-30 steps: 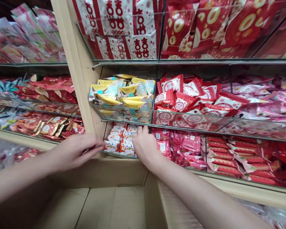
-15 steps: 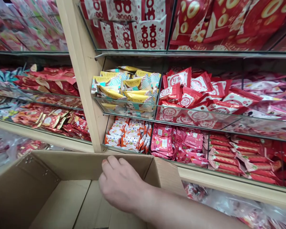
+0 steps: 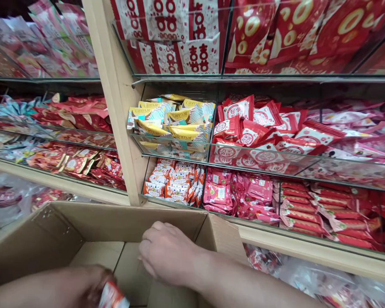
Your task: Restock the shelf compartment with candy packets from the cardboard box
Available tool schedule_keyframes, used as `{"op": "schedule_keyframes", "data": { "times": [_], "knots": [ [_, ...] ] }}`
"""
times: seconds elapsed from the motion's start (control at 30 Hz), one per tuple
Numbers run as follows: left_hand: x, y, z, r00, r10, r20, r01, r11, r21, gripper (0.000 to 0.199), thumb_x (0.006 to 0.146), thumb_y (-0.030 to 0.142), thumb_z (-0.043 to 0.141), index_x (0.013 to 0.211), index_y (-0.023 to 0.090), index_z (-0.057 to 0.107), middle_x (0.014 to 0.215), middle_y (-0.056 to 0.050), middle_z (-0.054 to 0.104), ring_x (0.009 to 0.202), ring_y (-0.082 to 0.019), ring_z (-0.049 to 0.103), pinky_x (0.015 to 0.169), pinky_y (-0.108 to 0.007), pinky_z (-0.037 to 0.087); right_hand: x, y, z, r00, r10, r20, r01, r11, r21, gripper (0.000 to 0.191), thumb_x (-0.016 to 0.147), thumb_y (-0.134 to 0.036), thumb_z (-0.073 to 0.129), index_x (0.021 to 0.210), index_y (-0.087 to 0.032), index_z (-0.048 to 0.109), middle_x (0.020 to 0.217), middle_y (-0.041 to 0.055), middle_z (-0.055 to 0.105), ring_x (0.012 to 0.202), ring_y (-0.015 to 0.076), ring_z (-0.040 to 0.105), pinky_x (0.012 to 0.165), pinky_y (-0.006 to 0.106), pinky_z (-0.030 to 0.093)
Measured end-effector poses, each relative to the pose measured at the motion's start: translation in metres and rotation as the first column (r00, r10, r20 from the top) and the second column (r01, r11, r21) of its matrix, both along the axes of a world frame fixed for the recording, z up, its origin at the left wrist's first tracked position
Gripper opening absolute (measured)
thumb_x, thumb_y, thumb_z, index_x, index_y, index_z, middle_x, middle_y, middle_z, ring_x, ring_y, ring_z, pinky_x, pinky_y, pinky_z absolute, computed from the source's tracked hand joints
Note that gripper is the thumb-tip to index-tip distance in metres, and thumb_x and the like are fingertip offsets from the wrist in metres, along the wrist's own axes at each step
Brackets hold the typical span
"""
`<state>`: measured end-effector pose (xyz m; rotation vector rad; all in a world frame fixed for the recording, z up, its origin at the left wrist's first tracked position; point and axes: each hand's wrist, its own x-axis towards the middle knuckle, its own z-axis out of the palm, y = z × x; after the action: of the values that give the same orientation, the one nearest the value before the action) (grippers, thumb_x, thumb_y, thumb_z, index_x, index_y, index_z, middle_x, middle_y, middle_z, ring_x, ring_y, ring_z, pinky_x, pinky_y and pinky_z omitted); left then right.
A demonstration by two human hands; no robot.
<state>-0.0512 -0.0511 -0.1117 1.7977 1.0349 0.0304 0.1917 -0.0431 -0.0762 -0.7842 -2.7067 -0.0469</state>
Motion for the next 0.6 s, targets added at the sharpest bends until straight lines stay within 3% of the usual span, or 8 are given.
{"op": "schedule_keyframes", "data": {
  "times": [0.07, 0.2, 0.33, 0.5, 0.6],
  "knots": [
    [0.021, 0.011, 0.026, 0.999, -0.012, 0.052, 0.017, 0.995, -0.098, 0.02, 0.076, 0.036, 0.058, 0.082, 0.018, 0.065, 0.073, 0.003, 0.063, 0.068, -0.014, 0.055, 0.063, -0.024, 0.043, 0.0, 0.0, 0.002, 0.991, -0.031, -0.133, 0.005, 0.98, -0.198, 0.025, 0.088, -0.033, 0.042, 0.09, -0.013, 0.057, 0.086, 0.008, 0.062, 0.08, 0.0167, 0.056, 0.073, 0.029, 0.045],
    [0.045, 0.014, 0.055, 0.92, 0.223, 0.321, -0.159, 0.964, -0.214, 0.03, 0.075, 0.039, 0.06, 0.095, 0.017, 0.06, 0.077, 0.002, 0.062, 0.074, -0.014, 0.054, 0.07, -0.026, 0.043, -0.002, 0.002, -0.001, 0.906, -0.165, -0.39, -0.091, 0.824, -0.56, 0.04, 0.08, -0.04, 0.054, 0.112, -0.017, 0.044, 0.082, 0.0034, 0.062, 0.071, 0.0141, 0.058, 0.059, 0.023, 0.045],
    [0.048, 0.009, 0.059, 0.833, 0.353, 0.427, -0.218, 0.917, -0.333, 0.035, 0.078, 0.035, 0.059, 0.109, 0.019, 0.053, 0.09, -0.002, 0.064, 0.081, -0.015, 0.057, 0.074, -0.028, 0.043, -0.006, 0.008, -0.01, 0.777, -0.29, -0.559, -0.222, 0.704, -0.674, 0.043, 0.077, -0.026, 0.057, 0.115, -0.019, 0.038, 0.081, 0.0016, 0.06, 0.07, 0.0131, 0.059, 0.058, 0.023, 0.045],
    [0.047, 0.015, 0.058, 0.802, 0.289, 0.523, -0.118, 0.934, -0.336, 0.045, 0.075, 0.018, 0.064, 0.116, 0.02, 0.047, 0.105, -0.006, 0.062, 0.097, -0.02, 0.056, 0.086, -0.036, 0.042, -0.006, 0.014, -0.009, 0.644, -0.451, -0.618, -0.365, 0.528, -0.767, 0.035, 0.075, -0.029, 0.058, 0.104, -0.018, 0.041, 0.068, -0.0032, 0.055, 0.054, 0.0094, 0.053, 0.048, 0.021, 0.044],
    [0.042, 0.018, 0.055, 0.825, 0.249, 0.507, -0.097, 0.947, -0.308, 0.048, 0.076, 0.017, 0.062, 0.121, 0.019, 0.044, 0.101, -0.006, 0.064, 0.093, -0.019, 0.058, 0.084, -0.035, 0.043, -0.005, 0.015, -0.008, 0.645, -0.495, -0.582, -0.297, 0.54, -0.788, 0.022, 0.077, -0.035, 0.055, 0.084, -0.015, 0.047, 0.061, -0.0033, 0.053, 0.049, 0.0075, 0.05, 0.046, 0.02, 0.043]
  ]
}}
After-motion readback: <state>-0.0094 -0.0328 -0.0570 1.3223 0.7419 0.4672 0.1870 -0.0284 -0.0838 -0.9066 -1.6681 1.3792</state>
